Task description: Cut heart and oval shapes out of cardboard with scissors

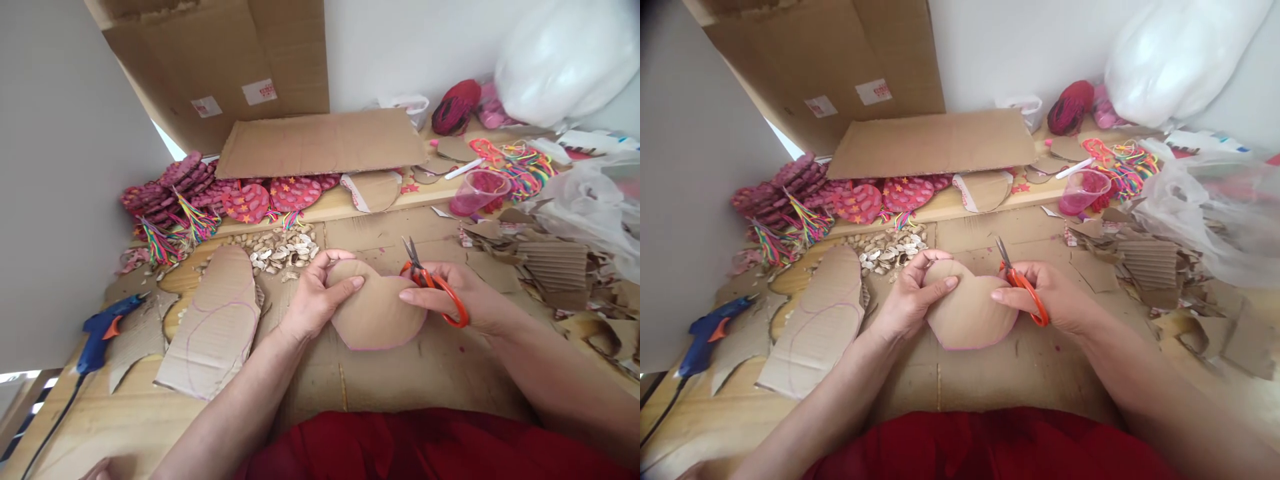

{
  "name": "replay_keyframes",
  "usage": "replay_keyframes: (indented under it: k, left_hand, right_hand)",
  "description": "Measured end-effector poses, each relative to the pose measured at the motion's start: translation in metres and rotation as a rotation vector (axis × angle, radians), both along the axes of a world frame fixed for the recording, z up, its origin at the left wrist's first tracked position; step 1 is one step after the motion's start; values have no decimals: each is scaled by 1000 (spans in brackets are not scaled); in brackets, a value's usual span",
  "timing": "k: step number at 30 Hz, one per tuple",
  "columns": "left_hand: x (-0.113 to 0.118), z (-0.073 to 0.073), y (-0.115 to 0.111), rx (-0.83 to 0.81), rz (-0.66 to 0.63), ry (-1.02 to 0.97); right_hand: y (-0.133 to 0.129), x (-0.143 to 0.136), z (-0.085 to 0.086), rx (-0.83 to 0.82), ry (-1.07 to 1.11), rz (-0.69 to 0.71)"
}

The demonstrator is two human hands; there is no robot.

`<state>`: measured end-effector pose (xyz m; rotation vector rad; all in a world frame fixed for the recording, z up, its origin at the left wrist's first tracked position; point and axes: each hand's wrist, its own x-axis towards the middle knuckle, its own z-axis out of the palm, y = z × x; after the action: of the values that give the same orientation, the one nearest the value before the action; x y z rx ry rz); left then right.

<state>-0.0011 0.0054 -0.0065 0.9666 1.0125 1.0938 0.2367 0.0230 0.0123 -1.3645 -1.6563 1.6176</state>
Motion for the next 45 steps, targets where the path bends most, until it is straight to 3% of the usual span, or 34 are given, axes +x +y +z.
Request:
replay_keyframes:
  k: [4, 15, 23, 29, 37, 45]
  left_hand:
    - [-1, 3, -1, 13, -47, 39]
    - [-8, 3, 1, 19, -153, 120]
    - [-6, 0, 0, 0, -128, 78]
    - [-3, 0, 1, -18, -112, -50]
    - [1, -1, 5, 0, 111, -100]
    - [0, -4, 4, -12, 87, -98]
  right_hand:
    - [0, -1, -3, -83, 33, -9]
    - [-3, -3, 0, -125, 62, 15]
    - [-3, -6, 0, -110, 50, 0]
    - [-2, -7, -3, -102, 118, -108]
    - [0, -7, -9, -55, 176, -270]
    - [3, -9, -15, 111, 209, -522]
